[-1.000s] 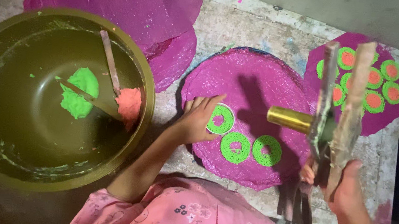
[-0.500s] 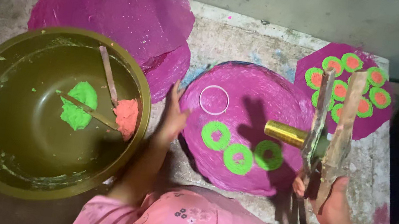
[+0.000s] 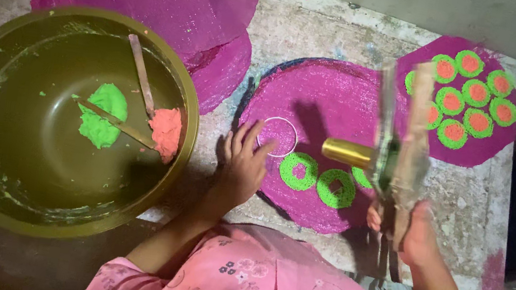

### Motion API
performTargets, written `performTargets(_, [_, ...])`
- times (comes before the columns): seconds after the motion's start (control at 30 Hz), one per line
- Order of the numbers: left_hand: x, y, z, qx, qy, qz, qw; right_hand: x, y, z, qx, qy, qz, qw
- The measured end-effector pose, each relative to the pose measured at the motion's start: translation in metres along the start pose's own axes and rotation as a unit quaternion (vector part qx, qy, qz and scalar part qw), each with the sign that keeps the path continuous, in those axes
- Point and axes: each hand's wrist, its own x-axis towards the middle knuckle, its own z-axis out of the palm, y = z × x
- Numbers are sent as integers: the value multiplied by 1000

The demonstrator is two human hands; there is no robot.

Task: The person uses a wooden roller tool to press green and orange dough into circular patterns on a purple sheet. They repeatedly load dough onto the roller and press it onto the sheet to form concentric rings, then move the sheet aside and continue on a new sheet.

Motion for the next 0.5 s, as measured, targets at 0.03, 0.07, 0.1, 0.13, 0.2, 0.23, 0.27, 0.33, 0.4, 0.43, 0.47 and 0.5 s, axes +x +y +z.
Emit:
performTargets(0.03, [6,1,-3,-99,12,-6,995,6,-5,5,-17,-4,18,1000])
performTargets(0.07, [14,1,-5,-197,25,-11,980,14,-10,10,-84,-20,25,996])
performTargets(0.1, [25,1,-6,-294,38,-15,955,22,-18,15,-152,-36,31,987])
performTargets(0.13, [40,-1,-7,-532,32,-35,845,32,-25,22,-218,-51,39,974])
performTargets(0.2, [70,-1,-7,-802,18,-50,595,55,-41,38,-297,-125,99,942])
performTargets(0.23, [83,0,-8,-860,13,-43,508,66,-51,48,-336,-161,127,919])
performTargets(0.27, [95,1,-9,-909,8,-34,415,74,-59,58,-325,-136,180,918])
performTargets(0.33, [112,3,-16,-938,42,17,344,89,-78,77,-300,-85,282,907])
performTargets(0.4, [120,1,-22,-943,95,8,319,105,-96,91,-436,-80,202,873])
performTargets(0.43, [122,-1,-26,-935,130,-24,330,110,-102,98,-500,-76,161,847])
performTargets(0.47, [123,-4,-30,-924,165,-56,341,114,-104,105,-529,-70,135,835])
performTargets(0.5, [123,-8,-35,-921,168,-55,346,119,-104,112,-557,-64,110,820])
